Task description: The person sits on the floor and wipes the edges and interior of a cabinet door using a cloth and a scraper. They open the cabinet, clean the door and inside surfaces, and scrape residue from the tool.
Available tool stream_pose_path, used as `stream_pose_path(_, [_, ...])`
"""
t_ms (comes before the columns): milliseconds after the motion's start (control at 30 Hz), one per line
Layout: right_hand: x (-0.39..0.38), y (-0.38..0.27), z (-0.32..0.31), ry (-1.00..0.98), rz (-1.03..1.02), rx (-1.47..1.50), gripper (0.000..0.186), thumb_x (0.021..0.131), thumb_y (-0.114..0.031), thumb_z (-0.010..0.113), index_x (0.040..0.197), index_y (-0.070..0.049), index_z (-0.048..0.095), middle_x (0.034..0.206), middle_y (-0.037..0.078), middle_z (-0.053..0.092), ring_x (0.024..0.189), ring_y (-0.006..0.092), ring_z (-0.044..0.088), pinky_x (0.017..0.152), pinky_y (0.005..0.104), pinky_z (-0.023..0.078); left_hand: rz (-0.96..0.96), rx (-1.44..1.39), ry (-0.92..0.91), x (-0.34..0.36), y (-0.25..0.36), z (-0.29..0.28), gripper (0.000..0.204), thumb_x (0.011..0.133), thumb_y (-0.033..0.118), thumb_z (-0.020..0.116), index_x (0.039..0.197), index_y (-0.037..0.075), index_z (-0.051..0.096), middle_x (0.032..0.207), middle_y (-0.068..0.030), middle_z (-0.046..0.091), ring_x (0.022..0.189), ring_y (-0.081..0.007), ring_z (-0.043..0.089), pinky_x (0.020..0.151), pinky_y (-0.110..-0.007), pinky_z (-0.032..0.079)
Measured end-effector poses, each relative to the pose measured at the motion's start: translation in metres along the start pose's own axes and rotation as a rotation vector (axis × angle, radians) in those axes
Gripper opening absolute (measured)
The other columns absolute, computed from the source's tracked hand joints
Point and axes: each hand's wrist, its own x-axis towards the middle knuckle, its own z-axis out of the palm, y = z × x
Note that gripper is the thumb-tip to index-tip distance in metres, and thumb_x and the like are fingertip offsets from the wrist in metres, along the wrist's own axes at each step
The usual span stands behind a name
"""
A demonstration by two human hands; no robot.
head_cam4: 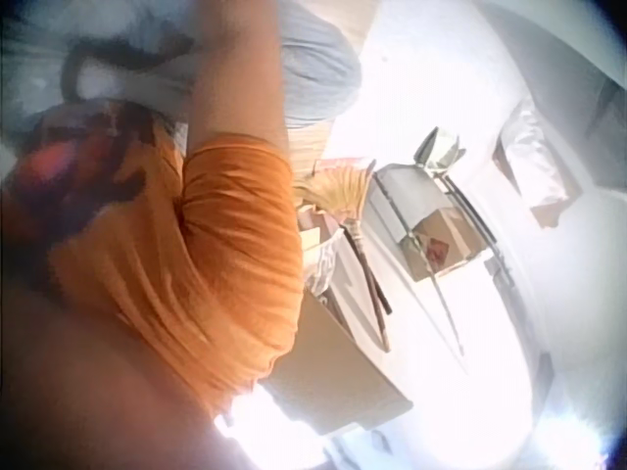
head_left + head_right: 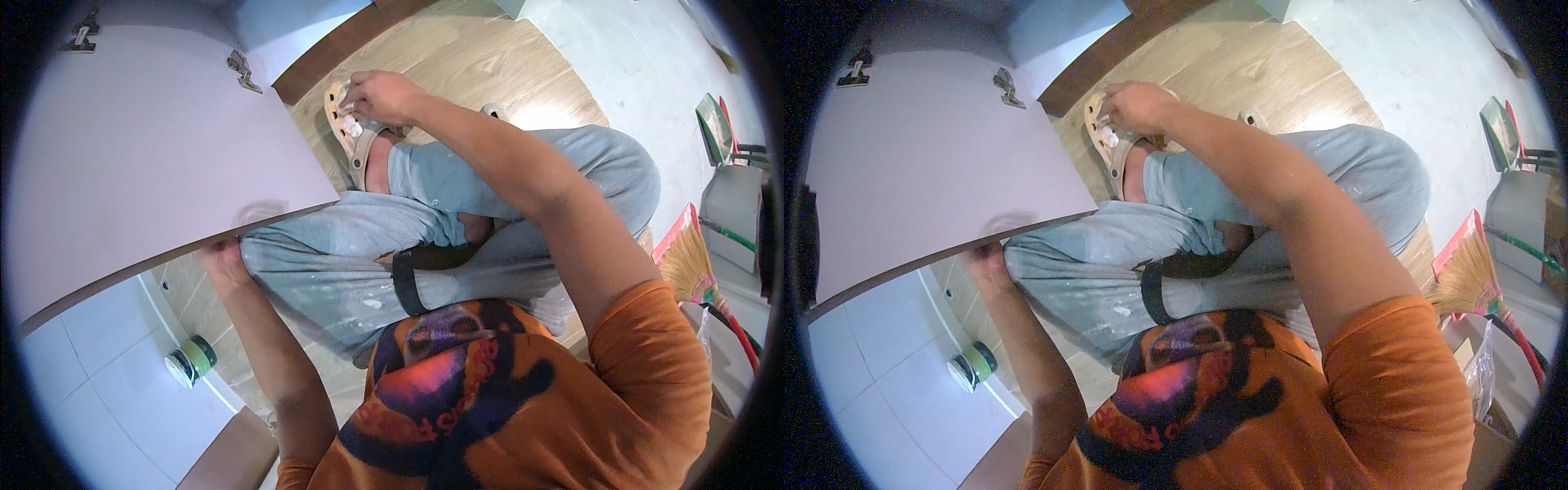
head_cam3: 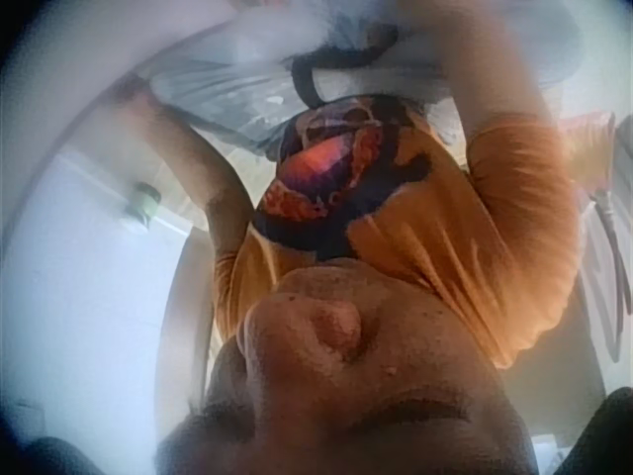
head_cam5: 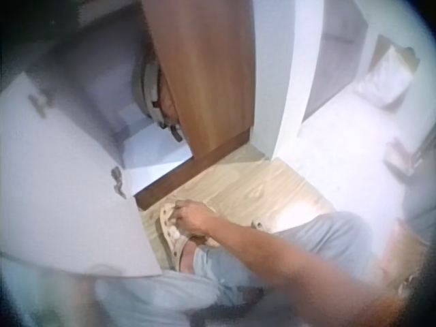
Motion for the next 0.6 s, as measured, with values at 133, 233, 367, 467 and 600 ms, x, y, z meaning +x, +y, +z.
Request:
stream_pose_path(133, [0.016, 0.028, -0.028, 0.026, 0.223, 0.253, 0.024, 0.094, -0.025, 0.066, 0.112, -0.011, 0.076, 0.1, 0.008, 0.072, 0.09, 0.0255, 0.069, 0.083, 0.0377, 0.055, 0.178, 0.118, -0.058, -0.014, 0.001, -0.019, 0.022, 0.1, 0.028, 0.061, 0.106, 0.007, 0.066, 0.103, -0.0104, 0.071, 0.092, -0.0197, 0.068, 0.077, -0.032, 0.057])
stream_pose_path(233, [0.011, 0.031, -0.076, -0.281, 0.347, 0.63, 0.022, 0.094, -0.025, 0.069, 0.109, -0.012, 0.076, 0.094, 0.005, 0.074, 0.082, 0.0191, 0.07, 0.075, 0.0336, 0.054, 0.178, 0.275, -0.091, -0.104, -0.002, -0.001, 0.022, 0.098, 0.032, 0.065, 0.101, 0.01, 0.065, 0.096, -0.0036, 0.065, 0.077, -0.0136, 0.059, 0.068, -0.029, 0.048])
stream_pose_path(367, [0.005, 0.012, -0.094, -0.55, 0.347, 0.94, 0.025, 0.094, -0.018, 0.07, 0.118, -0.012, 0.069, 0.1, 0.001, 0.071, 0.084, 0.0119, 0.069, 0.074, 0.0296, 0.056, -0.088, 0.93, -0.564, -0.218, -0.025, 0.015, 0.017, 0.097, 0.025, 0.065, 0.103, 0.009, 0.061, 0.088, 0.003, 0.054, 0.073, -0.0082, 0.048, 0.064, -0.025, 0.04])
stream_pose_path(467, [0.003, 0.004, -0.085, -0.706, 0.308, 1.113, 0.028, 0.094, -0.012, 0.068, 0.122, -0.013, 0.064, 0.105, 0.001, 0.07, 0.086, 0.0124, 0.069, 0.075, 0.0291, 0.058, -0.405, 0.811, -0.579, -0.249, -0.058, 0.05, 0.018, 0.095, 0.014, 0.059, 0.112, 0.01, 0.056, 0.087, -0.0001, 0.052, 0.071, -0.0093, 0.043, 0.063, -0.025, 0.038])
stream_pose_path(600, [-0.006, -0.003, -0.093, -0.801, 0.323, 1.123, 0.026, 0.094, -0.007, 0.066, 0.119, -0.012, 0.063, 0.106, 0.003, 0.07, 0.09, 0.0125, 0.07, 0.076, 0.0288, 0.059, -0.481, 0.456, -0.543, -0.234, -0.09, 0.102, 0.019, 0.096, 0.009, 0.051, 0.116, 0.01, 0.05, 0.088, -0.0045, 0.054, 0.07, -0.0096, 0.039, 0.062, -0.025, 0.036])
